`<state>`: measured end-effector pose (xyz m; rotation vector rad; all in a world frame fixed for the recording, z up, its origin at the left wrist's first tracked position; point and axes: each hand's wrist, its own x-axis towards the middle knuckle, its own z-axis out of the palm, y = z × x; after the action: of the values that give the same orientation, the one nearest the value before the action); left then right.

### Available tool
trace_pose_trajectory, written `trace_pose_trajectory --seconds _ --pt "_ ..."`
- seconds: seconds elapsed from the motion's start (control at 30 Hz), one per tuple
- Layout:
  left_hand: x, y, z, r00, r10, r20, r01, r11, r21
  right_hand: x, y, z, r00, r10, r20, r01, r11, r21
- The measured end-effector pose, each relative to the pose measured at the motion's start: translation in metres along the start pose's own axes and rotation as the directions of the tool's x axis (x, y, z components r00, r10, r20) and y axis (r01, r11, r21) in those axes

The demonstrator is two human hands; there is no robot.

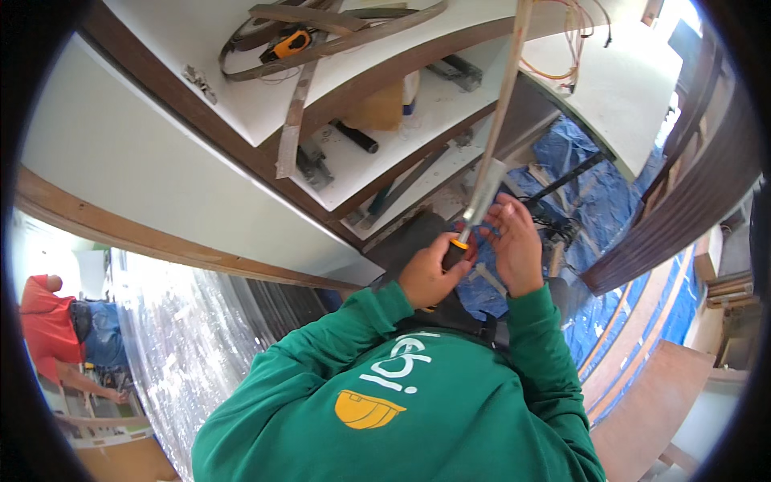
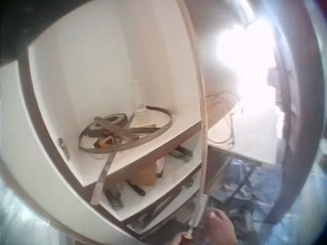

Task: The person installs metal drawer slides into a wooden cabinet using a screwdriver. They repeatedly position the slide, drive screws into the cabinet side, and adjust the hardware to secure it in place.

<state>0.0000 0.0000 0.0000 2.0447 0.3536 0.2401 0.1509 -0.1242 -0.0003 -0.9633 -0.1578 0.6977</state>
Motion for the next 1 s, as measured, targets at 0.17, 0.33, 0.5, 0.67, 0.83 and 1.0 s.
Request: trace_pose_trajectory --seconds 0.17,0.33,0.5,0.67,0.83,1.0 --pt "0.010 -0.017 -0.003 0.996 -0.051 -0.072 0.051 0.999 -0.012 -0.034 0.031 -0.079 0.986 0.119 -0.119 -0.109 0.990 0.089" --pt "0.022 -0.045 -0.019 0.987 -0.160 -0.011 0.158 0.957 0.242 -0.067 0.043 -0.149 0.950 0.075 -0.303 -0.154 0.957 -0.245" --pt "0.041 -0.077 -0.041 0.979 -0.190 -0.080 0.206 0.892 0.403 -0.074 0.072 -0.183 0.941 0.043 -0.336 -0.191 0.887 -0.421" --pt "0.053 -0.115 -0.046 0.983 -0.125 -0.132 0.175 0.850 0.497 -0.069 0.104 -0.190 0.975 -0.067 -0.212 -0.105 0.702 -0.705" --pt "0.093 -0.140 -0.036 0.985 -0.083 -0.152 0.161 0.768 0.620 -0.064 0.101 -0.194 0.980 0.005 -0.198 -0.157 0.633 -0.758" --pt "0.139 -0.146 -0.023 0.989 -0.074 -0.127 0.142 0.710 0.690 -0.067 0.083 -0.190 0.964 0.071 -0.257 -0.219 0.762 -0.610"
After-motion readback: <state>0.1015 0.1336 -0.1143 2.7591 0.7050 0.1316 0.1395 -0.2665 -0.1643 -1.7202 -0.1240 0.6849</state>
